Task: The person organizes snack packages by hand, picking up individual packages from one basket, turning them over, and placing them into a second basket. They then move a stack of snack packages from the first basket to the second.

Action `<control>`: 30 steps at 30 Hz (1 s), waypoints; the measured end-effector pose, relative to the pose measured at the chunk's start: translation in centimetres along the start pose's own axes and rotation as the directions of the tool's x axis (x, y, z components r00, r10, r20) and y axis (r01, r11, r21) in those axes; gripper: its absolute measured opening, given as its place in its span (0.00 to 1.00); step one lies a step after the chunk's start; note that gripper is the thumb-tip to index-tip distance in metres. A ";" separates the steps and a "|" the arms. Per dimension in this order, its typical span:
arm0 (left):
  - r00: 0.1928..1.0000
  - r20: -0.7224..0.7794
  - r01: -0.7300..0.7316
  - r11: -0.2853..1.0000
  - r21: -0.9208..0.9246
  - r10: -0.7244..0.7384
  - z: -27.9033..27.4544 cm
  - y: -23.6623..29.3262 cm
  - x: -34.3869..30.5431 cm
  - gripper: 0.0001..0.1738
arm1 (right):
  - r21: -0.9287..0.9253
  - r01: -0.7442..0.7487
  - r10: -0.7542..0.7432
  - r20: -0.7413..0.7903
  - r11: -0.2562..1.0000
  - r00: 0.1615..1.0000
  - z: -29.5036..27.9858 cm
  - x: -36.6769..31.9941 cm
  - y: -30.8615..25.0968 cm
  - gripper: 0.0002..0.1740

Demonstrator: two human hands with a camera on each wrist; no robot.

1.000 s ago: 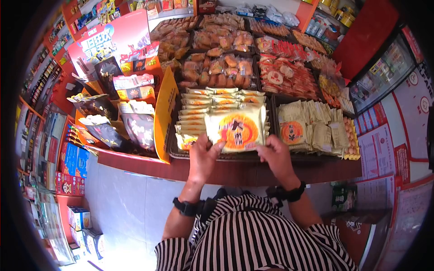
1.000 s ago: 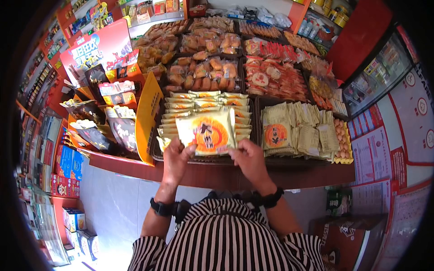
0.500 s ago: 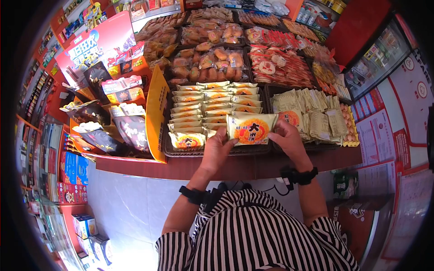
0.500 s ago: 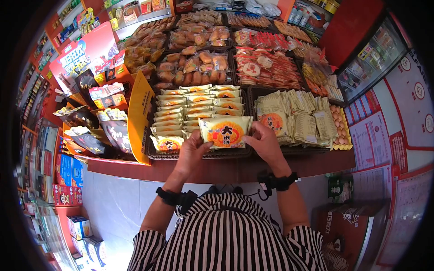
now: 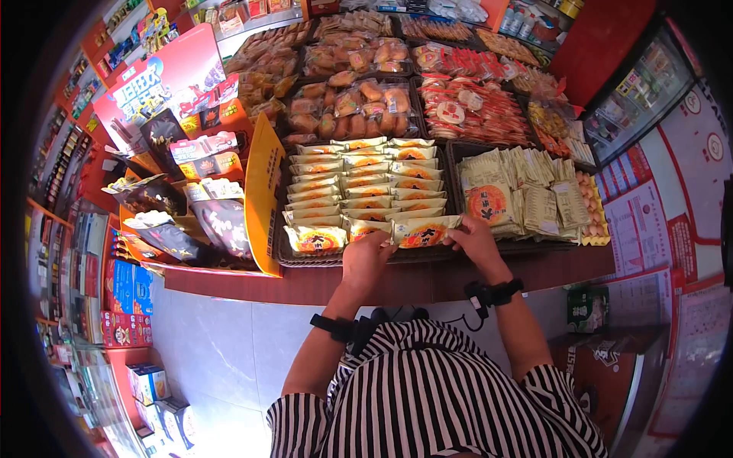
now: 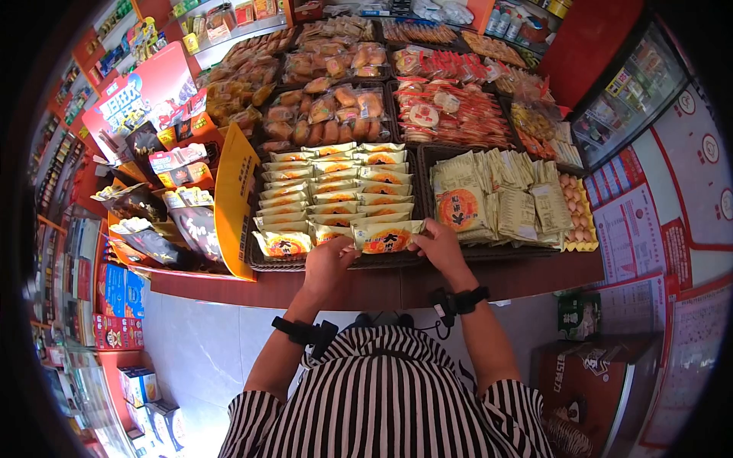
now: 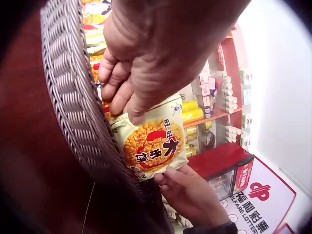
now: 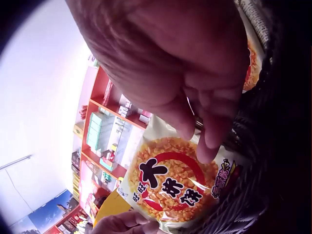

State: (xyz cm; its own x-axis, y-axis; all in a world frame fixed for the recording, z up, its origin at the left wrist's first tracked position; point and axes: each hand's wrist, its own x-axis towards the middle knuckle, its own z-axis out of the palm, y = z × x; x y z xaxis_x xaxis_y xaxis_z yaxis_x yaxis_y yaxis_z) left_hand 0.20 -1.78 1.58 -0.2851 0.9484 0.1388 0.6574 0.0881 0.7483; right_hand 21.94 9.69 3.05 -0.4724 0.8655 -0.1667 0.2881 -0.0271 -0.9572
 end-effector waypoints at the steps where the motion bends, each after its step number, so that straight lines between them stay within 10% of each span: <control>1: 0.999 0.035 -0.007 0.998 0.069 0.004 0.1 -0.3 0.2 0.13 | 0.000 0.000 0.000 0.003 1.000 1.000 -0.1 0.1 0.1 0.05; 6: 0.986 0.142 0.042 0.951 0.307 -0.090 0.7 -0.6 0.6 0.14 | -0.296 -0.020 0.031 0.034 0.955 0.999 0.1 0.5 -0.6 0.06; 16: 0.986 0.107 0.092 0.952 0.291 -0.128 0.3 -1.2 0.4 0.12 | -0.249 -0.170 0.184 0.032 0.953 0.982 1.4 1.0 -0.9 0.18; 22: 0.986 0.130 0.058 0.951 0.303 -0.101 0.9 -1.2 0.8 0.11 | -0.252 0.026 -0.076 -0.192 0.967 0.978 0.8 0.2 -3.1 0.19; 24: 0.986 0.142 0.040 0.947 0.318 -0.090 1.0 -1.3 1.0 0.11 | -0.430 0.302 -0.367 -0.074 0.851 0.927 0.7 0.7 -2.3 0.17; 30: 0.979 0.174 0.037 0.937 0.348 -0.104 0.8 -1.2 0.9 0.13 | -0.669 0.431 -0.500 0.101 0.605 0.860 2.1 1.1 0.7 0.12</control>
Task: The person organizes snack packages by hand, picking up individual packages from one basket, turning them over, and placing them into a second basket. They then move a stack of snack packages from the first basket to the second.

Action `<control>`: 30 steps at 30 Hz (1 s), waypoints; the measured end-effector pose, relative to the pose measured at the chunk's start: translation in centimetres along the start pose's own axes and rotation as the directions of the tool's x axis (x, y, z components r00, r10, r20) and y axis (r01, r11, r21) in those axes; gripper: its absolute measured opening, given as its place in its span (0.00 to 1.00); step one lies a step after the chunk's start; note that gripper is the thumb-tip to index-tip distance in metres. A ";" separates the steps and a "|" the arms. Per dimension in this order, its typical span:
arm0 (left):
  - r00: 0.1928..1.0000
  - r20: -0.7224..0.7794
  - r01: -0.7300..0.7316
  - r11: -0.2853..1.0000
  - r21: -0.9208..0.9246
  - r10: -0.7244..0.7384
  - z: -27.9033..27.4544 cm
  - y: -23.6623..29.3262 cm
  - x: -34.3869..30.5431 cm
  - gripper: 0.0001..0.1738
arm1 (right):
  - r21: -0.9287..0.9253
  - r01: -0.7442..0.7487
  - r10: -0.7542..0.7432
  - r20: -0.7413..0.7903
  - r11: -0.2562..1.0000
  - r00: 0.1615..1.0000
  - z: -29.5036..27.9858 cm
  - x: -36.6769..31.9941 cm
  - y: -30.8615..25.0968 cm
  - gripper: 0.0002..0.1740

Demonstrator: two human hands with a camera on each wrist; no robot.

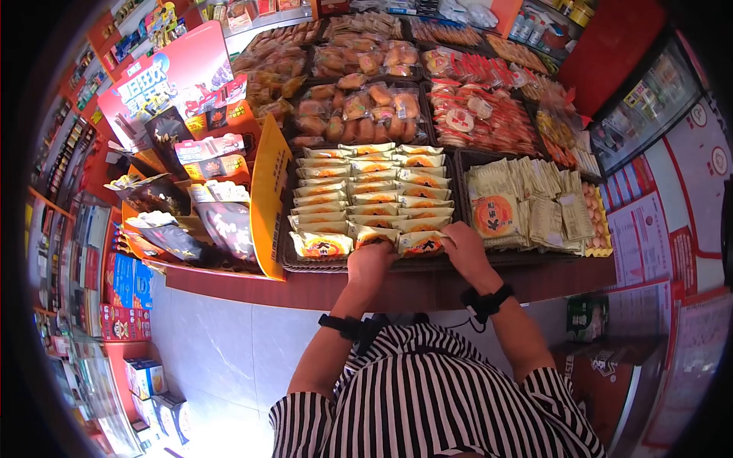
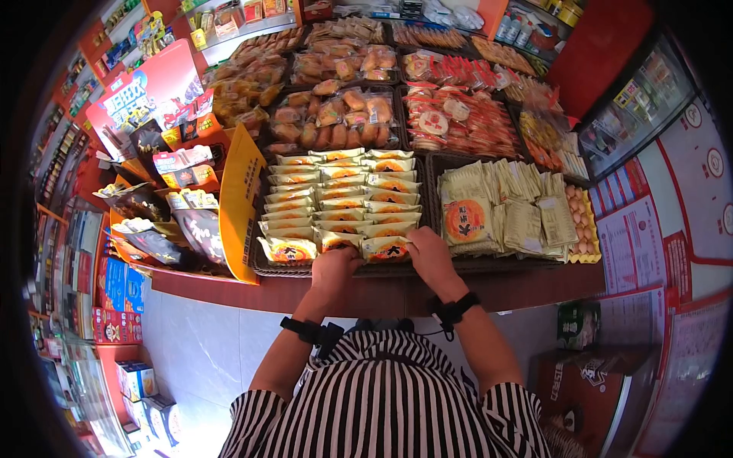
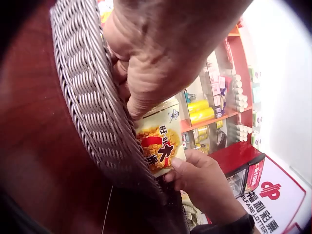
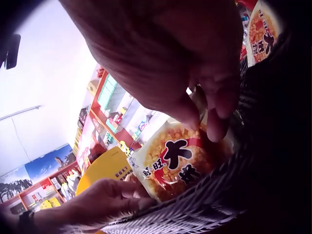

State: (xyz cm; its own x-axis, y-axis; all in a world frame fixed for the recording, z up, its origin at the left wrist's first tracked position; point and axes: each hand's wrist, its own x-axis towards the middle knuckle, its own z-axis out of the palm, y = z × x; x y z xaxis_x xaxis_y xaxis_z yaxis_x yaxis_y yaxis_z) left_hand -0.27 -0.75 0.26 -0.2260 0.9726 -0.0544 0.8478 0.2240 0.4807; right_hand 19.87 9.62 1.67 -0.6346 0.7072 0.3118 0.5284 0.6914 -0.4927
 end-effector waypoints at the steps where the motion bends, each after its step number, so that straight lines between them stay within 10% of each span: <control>1: 1.000 -0.013 -0.014 1.000 -0.027 0.013 -0.1 0.0 -0.2 0.12 | 0.002 0.004 -0.004 0.003 1.000 1.000 0.1 0.0 0.1 0.12; 6: 0.992 -0.124 -0.053 0.984 -0.168 0.032 -0.8 -0.8 -1.4 0.09 | 0.288 -0.317 0.311 0.067 0.904 0.948 -2.5 1.1 -3.1 0.11; 9: 0.972 -0.218 -0.143 0.960 -0.239 0.090 -0.9 -0.8 -1.5 0.08 | 0.129 -0.076 0.076 0.007 0.989 0.997 -1.1 0.1 -0.9 0.12; 18: 0.956 -0.226 -0.250 0.927 -0.281 0.189 -0.9 -1.1 -2.4 0.05 | 0.270 -0.223 0.238 -0.025 0.937 0.971 -3.6 -1.3 -2.7 0.22; 30: 0.895 -0.401 -0.286 0.940 -0.187 0.193 0.7 -0.3 -3.3 0.04 | 0.361 -0.284 0.376 -0.216 0.888 0.901 -7.5 -9.5 0.0 0.09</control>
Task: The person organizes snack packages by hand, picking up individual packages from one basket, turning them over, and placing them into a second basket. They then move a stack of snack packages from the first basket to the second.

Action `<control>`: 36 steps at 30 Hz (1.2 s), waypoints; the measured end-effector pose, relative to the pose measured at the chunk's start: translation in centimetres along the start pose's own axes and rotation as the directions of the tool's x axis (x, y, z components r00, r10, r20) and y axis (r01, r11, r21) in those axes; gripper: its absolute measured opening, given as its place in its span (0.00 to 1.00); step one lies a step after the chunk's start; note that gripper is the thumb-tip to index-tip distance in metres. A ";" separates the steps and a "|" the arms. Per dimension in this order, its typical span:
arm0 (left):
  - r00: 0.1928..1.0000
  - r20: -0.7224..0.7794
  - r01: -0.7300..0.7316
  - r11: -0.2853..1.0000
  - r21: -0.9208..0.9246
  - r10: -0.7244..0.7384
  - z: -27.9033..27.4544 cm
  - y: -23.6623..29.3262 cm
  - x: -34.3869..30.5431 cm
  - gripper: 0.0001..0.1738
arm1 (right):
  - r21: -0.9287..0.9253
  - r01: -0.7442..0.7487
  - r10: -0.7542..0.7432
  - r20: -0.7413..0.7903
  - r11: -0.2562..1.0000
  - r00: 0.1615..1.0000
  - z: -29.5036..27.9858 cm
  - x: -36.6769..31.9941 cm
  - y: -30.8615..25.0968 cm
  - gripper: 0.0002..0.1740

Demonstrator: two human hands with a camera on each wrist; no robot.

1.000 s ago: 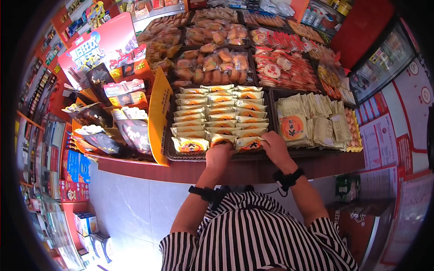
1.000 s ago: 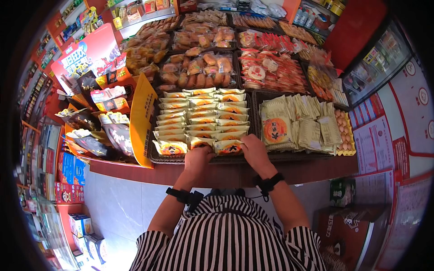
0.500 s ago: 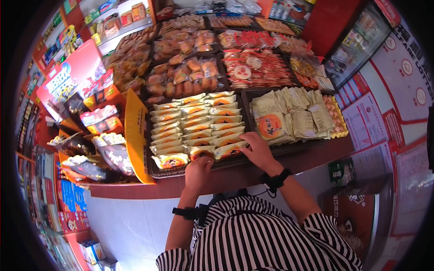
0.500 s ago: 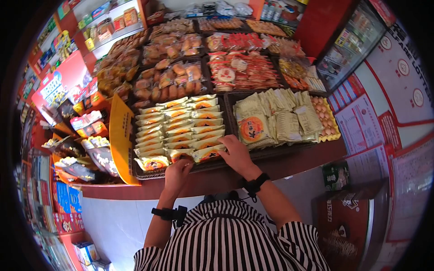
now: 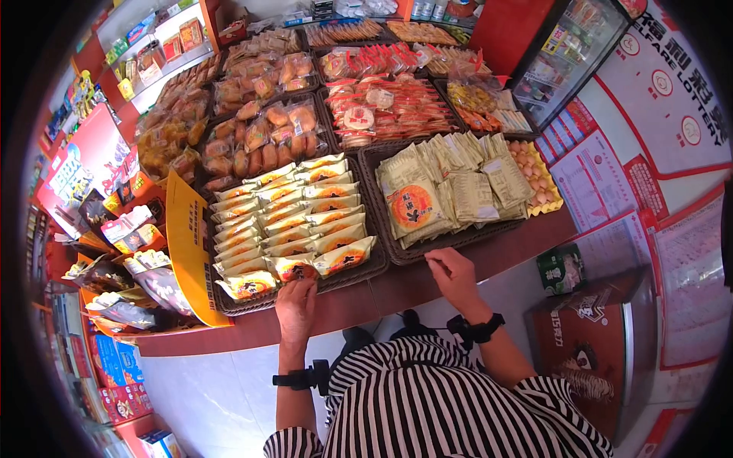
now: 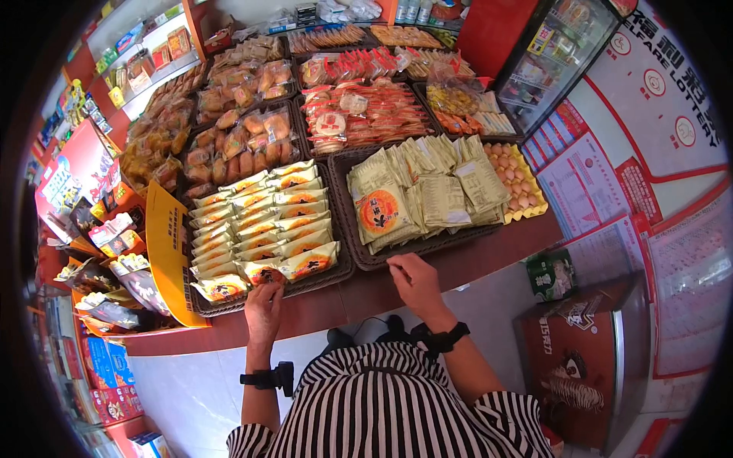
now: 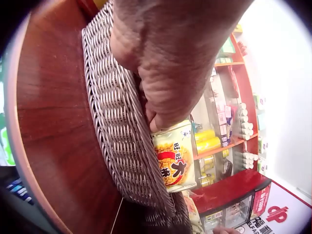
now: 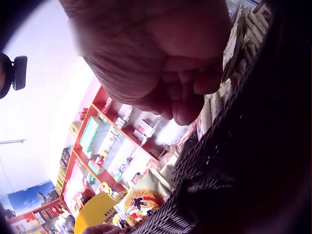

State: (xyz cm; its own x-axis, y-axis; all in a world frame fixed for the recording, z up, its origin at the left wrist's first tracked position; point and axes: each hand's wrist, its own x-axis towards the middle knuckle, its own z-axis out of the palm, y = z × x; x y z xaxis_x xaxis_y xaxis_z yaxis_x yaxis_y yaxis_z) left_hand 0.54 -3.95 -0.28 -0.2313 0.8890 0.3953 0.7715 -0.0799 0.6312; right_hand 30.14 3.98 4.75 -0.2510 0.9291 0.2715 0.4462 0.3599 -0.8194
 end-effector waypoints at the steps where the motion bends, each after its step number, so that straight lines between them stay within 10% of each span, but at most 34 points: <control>1: 1.000 -0.023 -0.007 1.000 0.024 0.008 0.1 0.3 -0.1 0.04 | 0.035 -0.019 0.019 -0.016 0.999 1.000 -0.8 0.1 0.6 0.08; 10: 0.944 -0.264 0.225 0.971 0.084 -0.196 3.7 6.5 -0.7 0.03 | 0.106 0.011 -0.012 0.011 0.994 1.000 -10.2 2.3 5.7 0.05; 22: 0.948 -0.222 0.234 0.972 0.002 -0.227 12.8 18.2 1.0 0.04 | 0.280 -0.050 0.023 0.099 0.959 0.995 -19.0 4.7 13.0 0.07; 24: 0.950 -0.305 0.102 0.987 0.125 -0.060 12.9 17.3 1.5 0.06 | 0.284 -0.025 0.005 0.072 0.958 0.997 -19.3 4.4 12.9 0.07; 29: 0.949 -0.264 0.295 0.782 0.550 -0.172 11.0 13.7 3.0 0.36 | 0.249 -0.068 0.043 0.104 0.966 0.994 -19.7 2.7 13.4 0.07; 36: 0.923 -0.042 0.317 0.696 0.645 -0.381 10.4 12.4 4.5 0.37 | 0.177 -0.084 0.081 0.025 0.981 0.996 -21.9 1.6 11.1 0.06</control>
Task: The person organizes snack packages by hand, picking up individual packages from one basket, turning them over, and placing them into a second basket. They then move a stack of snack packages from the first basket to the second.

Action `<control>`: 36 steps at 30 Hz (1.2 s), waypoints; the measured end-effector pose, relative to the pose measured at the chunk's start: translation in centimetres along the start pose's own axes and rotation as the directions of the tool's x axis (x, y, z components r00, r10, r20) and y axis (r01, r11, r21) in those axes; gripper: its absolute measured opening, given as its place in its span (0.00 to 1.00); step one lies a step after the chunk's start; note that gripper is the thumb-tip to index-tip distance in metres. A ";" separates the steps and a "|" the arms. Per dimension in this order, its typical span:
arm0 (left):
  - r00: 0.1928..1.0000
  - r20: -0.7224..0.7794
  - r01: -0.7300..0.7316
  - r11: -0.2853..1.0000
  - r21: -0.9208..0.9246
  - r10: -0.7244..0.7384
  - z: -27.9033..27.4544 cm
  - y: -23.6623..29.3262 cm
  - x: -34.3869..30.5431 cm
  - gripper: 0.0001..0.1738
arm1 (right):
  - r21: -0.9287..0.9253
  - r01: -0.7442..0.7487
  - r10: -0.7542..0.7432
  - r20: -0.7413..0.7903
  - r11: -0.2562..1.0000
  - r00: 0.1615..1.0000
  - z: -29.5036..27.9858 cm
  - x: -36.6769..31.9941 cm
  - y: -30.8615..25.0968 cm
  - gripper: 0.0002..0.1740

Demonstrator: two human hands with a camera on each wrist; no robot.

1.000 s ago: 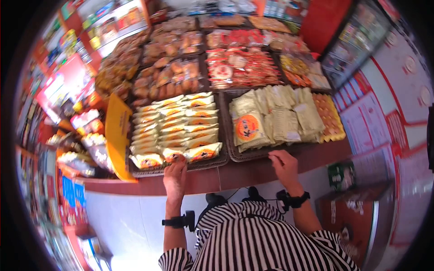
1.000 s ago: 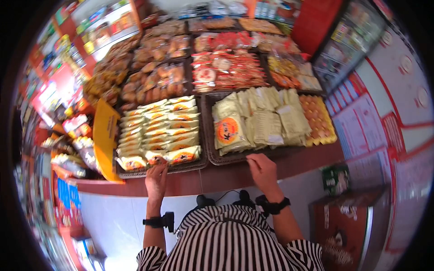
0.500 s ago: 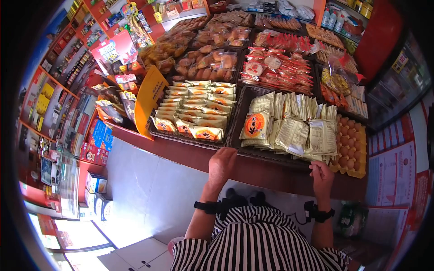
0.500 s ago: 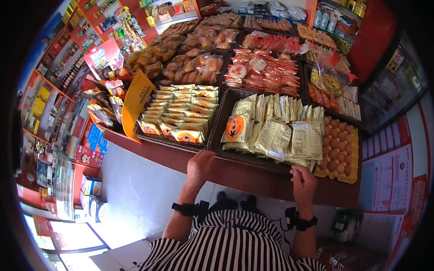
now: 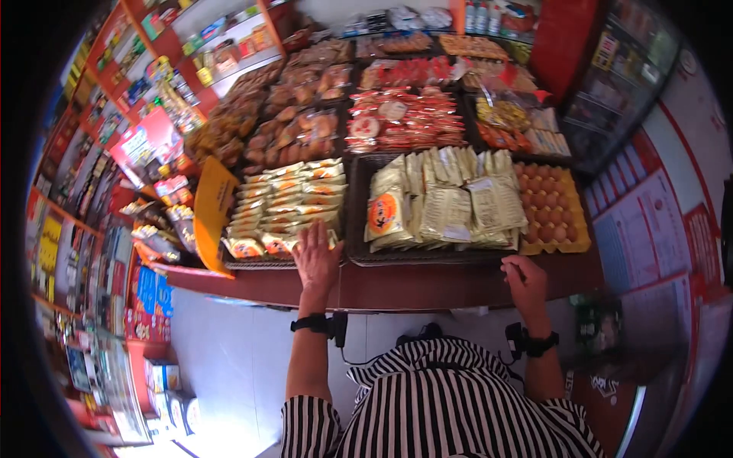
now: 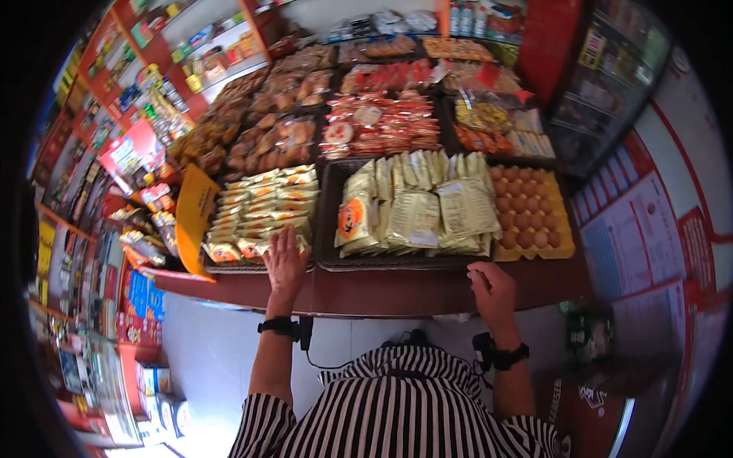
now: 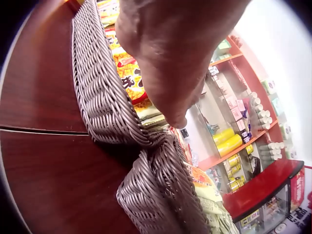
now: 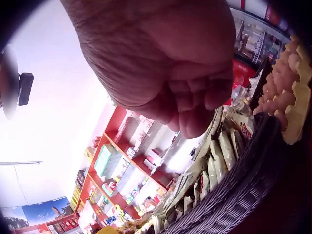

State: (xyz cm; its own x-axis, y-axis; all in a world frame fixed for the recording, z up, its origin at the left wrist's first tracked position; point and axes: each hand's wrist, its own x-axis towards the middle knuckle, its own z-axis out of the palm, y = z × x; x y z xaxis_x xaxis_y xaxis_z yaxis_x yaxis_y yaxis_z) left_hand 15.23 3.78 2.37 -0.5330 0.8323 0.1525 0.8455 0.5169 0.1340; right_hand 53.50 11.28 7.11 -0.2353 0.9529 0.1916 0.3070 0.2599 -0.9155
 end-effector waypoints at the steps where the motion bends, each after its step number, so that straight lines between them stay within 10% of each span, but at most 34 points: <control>1: 1.000 -0.024 -0.014 1.000 -0.002 0.014 0.4 -0.2 0.0 0.37 | -0.040 0.053 -0.054 -0.022 0.998 0.998 -0.2 -0.2 0.2 0.06; 12: 0.899 -0.422 -0.219 0.957 -0.192 0.121 -1.0 2.8 -2.3 0.35 | -0.183 0.038 -0.067 -0.158 0.982 0.985 -1.8 0.6 1.7 0.07; 22: 0.863 -0.254 -0.504 0.782 -0.368 0.437 -1.8 12.1 -3.8 0.37 | 0.114 -0.001 0.032 -0.271 0.993 0.962 -1.8 8.7 8.1 0.19; 28: 0.787 -0.012 -0.608 0.772 -0.186 0.617 -1.1 18.6 -2.0 0.47 | 0.029 -0.002 0.003 -0.020 1.000 1.000 -2.7 10.2 8.2 0.22; 36: 0.872 -0.028 -0.483 0.849 -0.213 0.489 0.1 21.3 -1.5 0.42 | 0.100 -0.014 0.000 0.144 0.995 0.990 -3.3 11.2 8.0 0.26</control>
State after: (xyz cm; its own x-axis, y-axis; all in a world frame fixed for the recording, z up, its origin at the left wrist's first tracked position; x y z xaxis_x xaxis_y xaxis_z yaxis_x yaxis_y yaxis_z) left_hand 34.00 13.55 4.91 -0.0522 0.9728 0.2256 0.9685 -0.0058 0.2488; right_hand 56.37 24.51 3.08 -0.3657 0.9203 0.1391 0.2163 0.2294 -0.9490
